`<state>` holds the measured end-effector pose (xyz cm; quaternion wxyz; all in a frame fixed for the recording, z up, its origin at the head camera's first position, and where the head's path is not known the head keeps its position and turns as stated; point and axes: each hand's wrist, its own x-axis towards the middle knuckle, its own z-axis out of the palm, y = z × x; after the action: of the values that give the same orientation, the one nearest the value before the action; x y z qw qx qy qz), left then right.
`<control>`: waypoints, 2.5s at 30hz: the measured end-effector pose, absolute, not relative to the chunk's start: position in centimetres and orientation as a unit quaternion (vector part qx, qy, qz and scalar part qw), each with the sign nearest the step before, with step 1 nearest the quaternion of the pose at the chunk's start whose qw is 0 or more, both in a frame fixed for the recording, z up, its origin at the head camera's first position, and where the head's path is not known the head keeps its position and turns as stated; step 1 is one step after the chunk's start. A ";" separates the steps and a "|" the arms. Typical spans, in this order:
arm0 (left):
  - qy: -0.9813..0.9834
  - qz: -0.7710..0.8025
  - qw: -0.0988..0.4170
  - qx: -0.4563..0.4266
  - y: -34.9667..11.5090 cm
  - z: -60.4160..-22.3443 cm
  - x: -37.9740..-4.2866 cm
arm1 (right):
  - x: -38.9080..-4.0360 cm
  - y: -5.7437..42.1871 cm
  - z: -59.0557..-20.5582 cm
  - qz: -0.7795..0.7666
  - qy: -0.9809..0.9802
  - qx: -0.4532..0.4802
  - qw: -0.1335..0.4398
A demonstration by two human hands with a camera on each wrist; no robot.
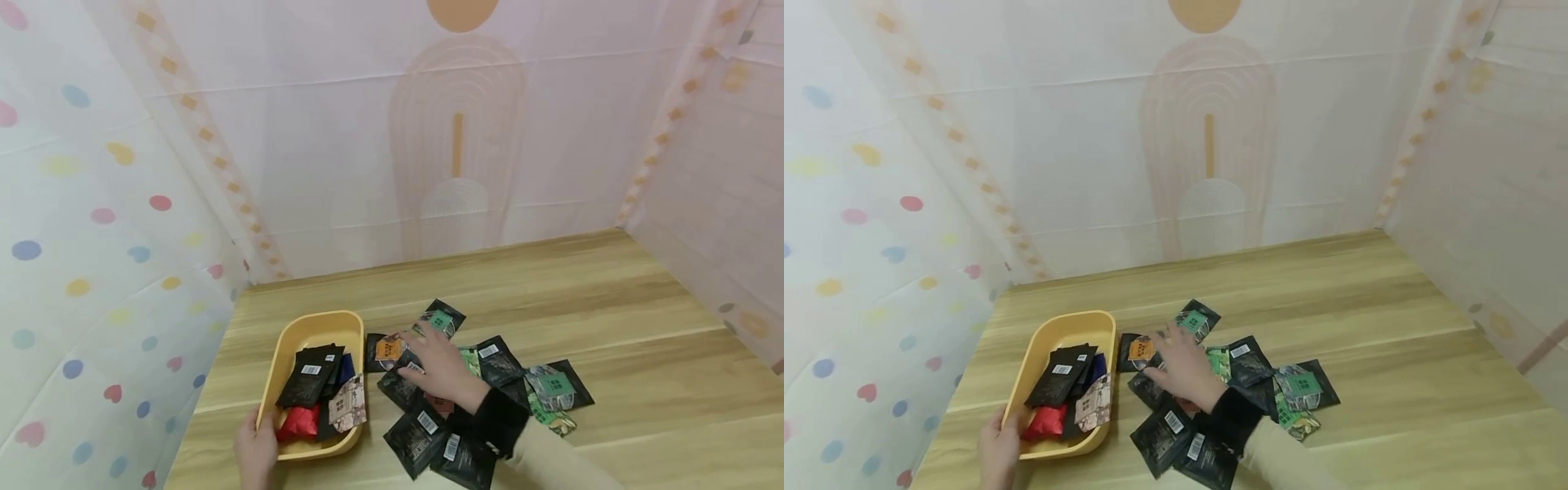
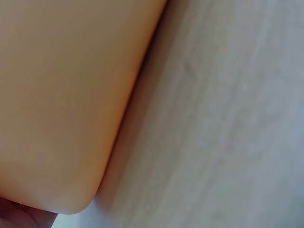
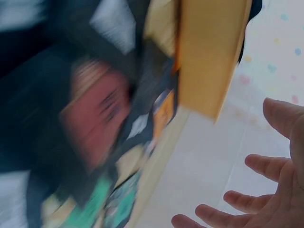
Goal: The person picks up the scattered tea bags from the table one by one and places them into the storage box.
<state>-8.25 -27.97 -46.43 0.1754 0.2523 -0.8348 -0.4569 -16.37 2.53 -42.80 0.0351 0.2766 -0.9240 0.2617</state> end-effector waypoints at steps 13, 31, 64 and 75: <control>-0.843 -0.438 0.170 0.261 -28.4 -46.7 -8.1 | -15.2 14.2 -45.1 0.252 -0.954 0.162 0.003; -0.854 -0.419 0.188 0.245 -28.6 -46.9 -7.9 | -14.0 21.5 -46.5 0.235 -0.956 0.110 -0.134; -0.850 -0.424 0.204 0.238 -28.4 -46.9 -7.9 | -15.1 17.9 -45.1 0.259 -0.952 0.162 0.012; -0.852 -0.420 0.204 0.236 -28.4 -46.2 -7.8 | -17.3 16.5 -40.9 0.276 -0.950 0.143 0.016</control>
<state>-7.81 -28.38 -46.20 0.2036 0.2362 -0.8524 -0.4196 -17.29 16.51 -40.91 0.0164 0.1432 -0.9503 0.2760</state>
